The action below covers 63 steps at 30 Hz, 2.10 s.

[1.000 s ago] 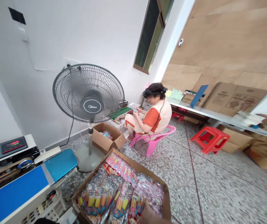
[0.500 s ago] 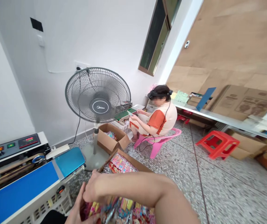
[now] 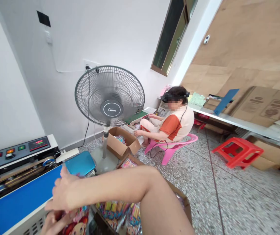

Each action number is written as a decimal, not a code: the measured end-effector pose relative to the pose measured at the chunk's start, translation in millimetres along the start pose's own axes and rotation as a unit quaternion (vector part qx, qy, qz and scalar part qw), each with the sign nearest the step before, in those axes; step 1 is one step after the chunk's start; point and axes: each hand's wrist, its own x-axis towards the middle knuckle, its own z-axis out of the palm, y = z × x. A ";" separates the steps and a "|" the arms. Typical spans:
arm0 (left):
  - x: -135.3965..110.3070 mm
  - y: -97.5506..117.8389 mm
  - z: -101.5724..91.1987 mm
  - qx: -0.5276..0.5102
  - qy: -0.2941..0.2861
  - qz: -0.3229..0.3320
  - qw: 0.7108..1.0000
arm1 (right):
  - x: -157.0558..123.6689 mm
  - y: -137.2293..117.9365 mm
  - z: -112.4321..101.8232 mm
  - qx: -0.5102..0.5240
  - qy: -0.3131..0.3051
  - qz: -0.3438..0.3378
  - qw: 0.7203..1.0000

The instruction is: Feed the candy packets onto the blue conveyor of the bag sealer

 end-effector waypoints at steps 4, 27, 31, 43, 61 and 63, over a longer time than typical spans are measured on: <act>8.2 -2.0 -17.7 -0.161 0.042 0.002 0.986 | -38.1 9.2 -2.7 0.057 0.324 0.095 0.940; 73.1 -0.3 -97.7 -0.207 0.214 0.112 0.948 | 93.4 11.8 141.9 0.766 0.419 0.295 0.388; 66.8 -8.2 -116.2 -0.219 0.244 0.103 0.939 | 116.5 33.4 168.9 0.740 0.392 0.353 0.417; 59.7 -10.3 -124.3 -0.239 0.256 0.112 0.930 | 157.3 49.9 143.7 0.558 0.330 0.372 0.664; 64.8 -17.9 -119.9 -0.223 0.256 0.144 0.930 | 139.2 -3.9 114.4 0.671 0.357 0.224 0.610; 65.8 -19.1 -120.2 -0.226 0.264 0.149 0.926 | 141.5 -5.6 115.2 0.657 0.367 0.243 0.612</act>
